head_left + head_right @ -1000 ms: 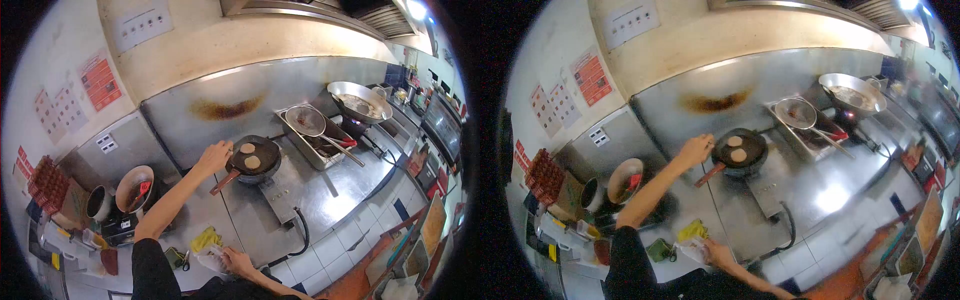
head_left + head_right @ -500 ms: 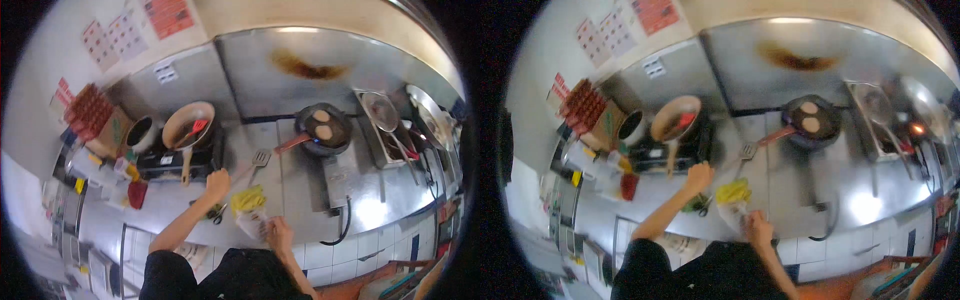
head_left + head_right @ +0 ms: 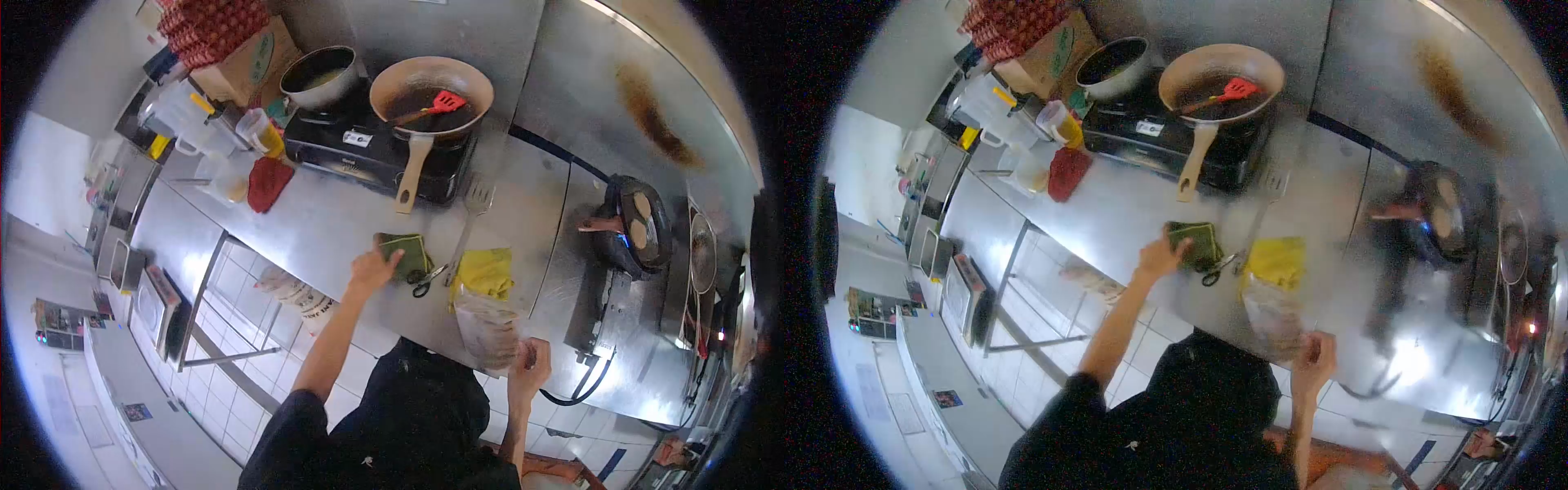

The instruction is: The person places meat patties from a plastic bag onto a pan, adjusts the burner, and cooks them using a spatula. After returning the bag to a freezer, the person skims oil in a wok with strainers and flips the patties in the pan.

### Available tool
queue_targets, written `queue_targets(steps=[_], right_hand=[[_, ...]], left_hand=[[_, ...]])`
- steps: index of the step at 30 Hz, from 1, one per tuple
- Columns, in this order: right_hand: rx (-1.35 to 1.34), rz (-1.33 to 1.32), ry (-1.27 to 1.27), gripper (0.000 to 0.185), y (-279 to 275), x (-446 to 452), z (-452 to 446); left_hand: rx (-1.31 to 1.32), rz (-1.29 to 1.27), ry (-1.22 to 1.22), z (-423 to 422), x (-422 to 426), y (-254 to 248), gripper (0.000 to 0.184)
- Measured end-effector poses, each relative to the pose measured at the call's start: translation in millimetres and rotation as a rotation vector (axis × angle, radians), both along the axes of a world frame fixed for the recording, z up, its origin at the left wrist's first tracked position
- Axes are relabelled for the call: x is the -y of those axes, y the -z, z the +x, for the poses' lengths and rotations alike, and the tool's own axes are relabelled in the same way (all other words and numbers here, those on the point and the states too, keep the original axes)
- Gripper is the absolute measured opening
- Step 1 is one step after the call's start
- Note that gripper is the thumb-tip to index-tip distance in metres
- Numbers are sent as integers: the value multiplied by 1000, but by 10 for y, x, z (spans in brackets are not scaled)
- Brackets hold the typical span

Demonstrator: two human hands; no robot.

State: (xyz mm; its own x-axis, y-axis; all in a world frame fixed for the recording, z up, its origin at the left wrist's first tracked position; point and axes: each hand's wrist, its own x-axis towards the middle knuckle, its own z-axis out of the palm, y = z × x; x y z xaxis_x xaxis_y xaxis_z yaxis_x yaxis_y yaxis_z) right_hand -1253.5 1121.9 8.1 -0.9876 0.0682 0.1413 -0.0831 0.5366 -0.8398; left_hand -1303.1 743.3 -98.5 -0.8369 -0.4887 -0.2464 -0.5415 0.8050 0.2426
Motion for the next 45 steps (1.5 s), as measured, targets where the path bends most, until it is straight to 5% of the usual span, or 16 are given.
queue_targets(steps=[5,10,13,17,20,22,23,25,29,31,33,34,40,45], right_hand=[[40,49,69,5,-78,117,-9],[140,2,159,4,-223,305,36],[96,15,188,5,-201,326,11],[67,104,227,7,-228,369,4],[15,227,169,7,-261,366,10],[-20,220,228,6,-111,351,25],[-28,248,242,7,-27,329,40],[19,144,252,7,-109,460,22],[-63,274,225,8,-59,318,35],[-24,269,267,8,-95,322,6],[20,229,290,8,-155,388,-5],[34,202,305,5,-198,414,-8],[-5,164,317,6,-181,396,5],[-10,120,368,7,-152,362,21]], left_hand=[[-45,141,84,-298,-119,140,51],[-416,320,89,-107,-69,-88,46],[-436,214,37,-9,95,-217,44],[18,-22,114,63,566,-506,42],[-151,284,279,256,852,-869,45],[-375,1362,-180,304,982,-800,51],[-372,1342,-180,317,987,-635,51],[-461,1281,-559,349,913,-302,50],[-286,1219,-219,283,532,-402,40],[-397,1200,-106,94,55,-326,31],[-329,582,315,-106,-265,-206,28],[-198,542,370,-216,-421,-236,28],[-113,114,492,-584,-1034,10,46],[41,186,497,-739,-951,-96,52]])
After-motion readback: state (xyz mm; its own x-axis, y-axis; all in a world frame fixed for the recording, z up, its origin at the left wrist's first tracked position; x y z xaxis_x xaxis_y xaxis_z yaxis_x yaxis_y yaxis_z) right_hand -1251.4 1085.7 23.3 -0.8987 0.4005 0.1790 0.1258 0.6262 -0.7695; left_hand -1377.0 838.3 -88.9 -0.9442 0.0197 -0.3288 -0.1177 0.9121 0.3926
